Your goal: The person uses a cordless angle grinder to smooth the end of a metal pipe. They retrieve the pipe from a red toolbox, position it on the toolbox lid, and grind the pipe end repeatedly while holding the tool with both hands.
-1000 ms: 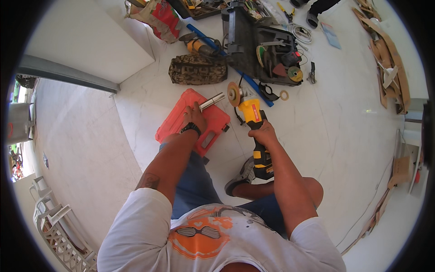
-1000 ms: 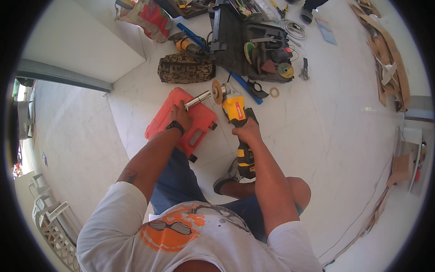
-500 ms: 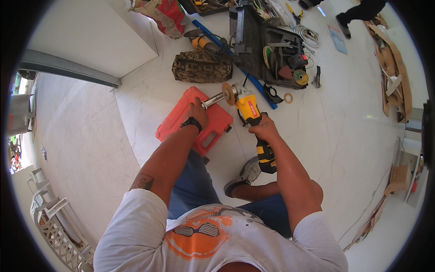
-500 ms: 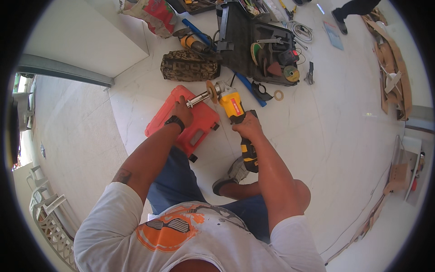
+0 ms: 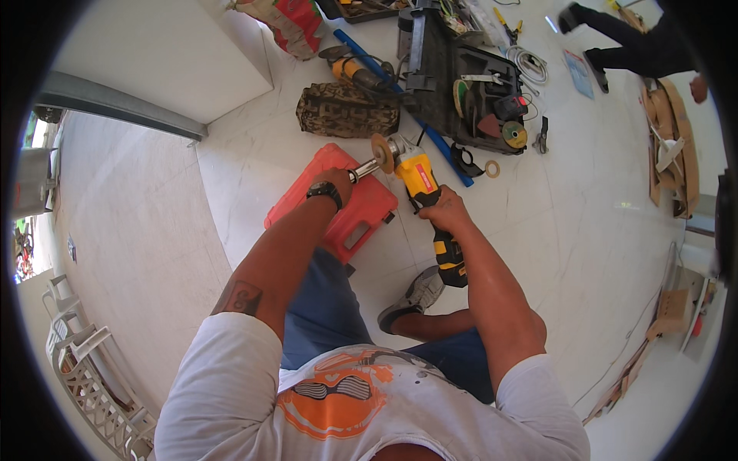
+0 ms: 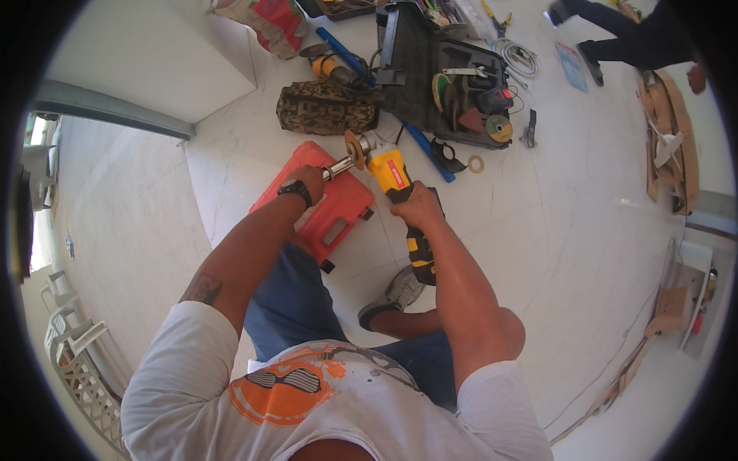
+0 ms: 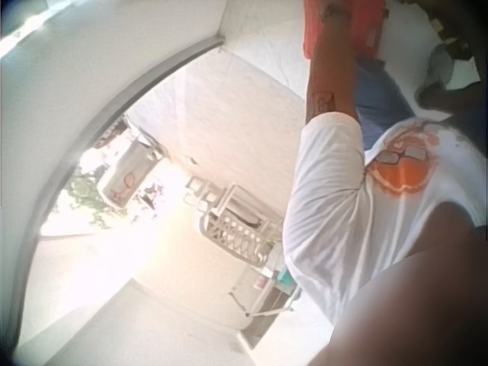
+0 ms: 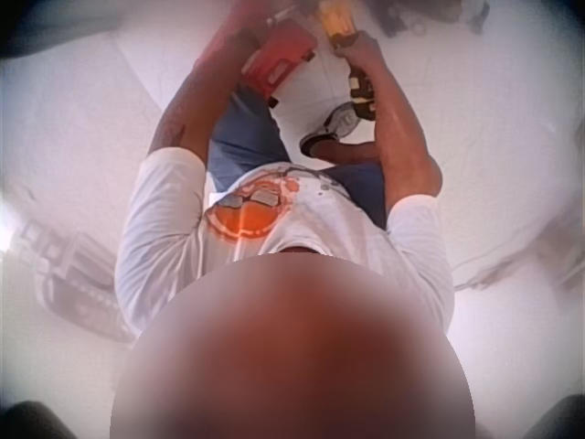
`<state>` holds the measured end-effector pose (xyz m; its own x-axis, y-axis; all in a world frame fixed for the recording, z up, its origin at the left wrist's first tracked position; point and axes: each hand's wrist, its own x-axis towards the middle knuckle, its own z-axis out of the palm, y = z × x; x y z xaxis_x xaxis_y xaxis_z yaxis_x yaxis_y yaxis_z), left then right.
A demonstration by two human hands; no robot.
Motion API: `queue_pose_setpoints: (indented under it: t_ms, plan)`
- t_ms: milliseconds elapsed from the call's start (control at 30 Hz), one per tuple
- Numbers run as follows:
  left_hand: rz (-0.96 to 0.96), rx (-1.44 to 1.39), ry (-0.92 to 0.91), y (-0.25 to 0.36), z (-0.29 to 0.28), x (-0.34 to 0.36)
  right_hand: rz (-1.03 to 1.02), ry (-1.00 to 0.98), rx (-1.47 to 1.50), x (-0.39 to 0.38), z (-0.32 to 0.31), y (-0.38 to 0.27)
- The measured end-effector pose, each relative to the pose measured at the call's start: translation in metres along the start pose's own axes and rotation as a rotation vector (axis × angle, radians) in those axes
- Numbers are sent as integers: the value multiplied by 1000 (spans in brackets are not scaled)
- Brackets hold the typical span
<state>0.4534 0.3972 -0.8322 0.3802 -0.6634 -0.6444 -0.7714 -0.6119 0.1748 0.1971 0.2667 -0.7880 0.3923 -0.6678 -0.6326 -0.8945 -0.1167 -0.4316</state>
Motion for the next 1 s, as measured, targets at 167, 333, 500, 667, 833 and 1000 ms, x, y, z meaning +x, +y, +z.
queue_pose_setpoints:
  t_ms: [167, 333, 500, 667, 833, 1000]
  plan:
    - [13, 84, -29, 5, -4, 3, -24, -2, -27, 9, -2, -3]
    - [-12, 72, -41, 7, -4, 0, -18, -16, -32, 15, -3, -6]
    - [-17, 38, -39, 6, -1, -1, -23, -27, -59, 21, -2, -7]
    - [-31, 40, -67, 7, 1, 1, -18, -37, -85, 24, 0, -8]
    - [-38, 34, -47, 6, 3, 3, -13, -35, -83, 24, -2, -10]
    - [-35, 20, -40, 6, 6, 4, -21, -43, -113, 25, -4, -11]
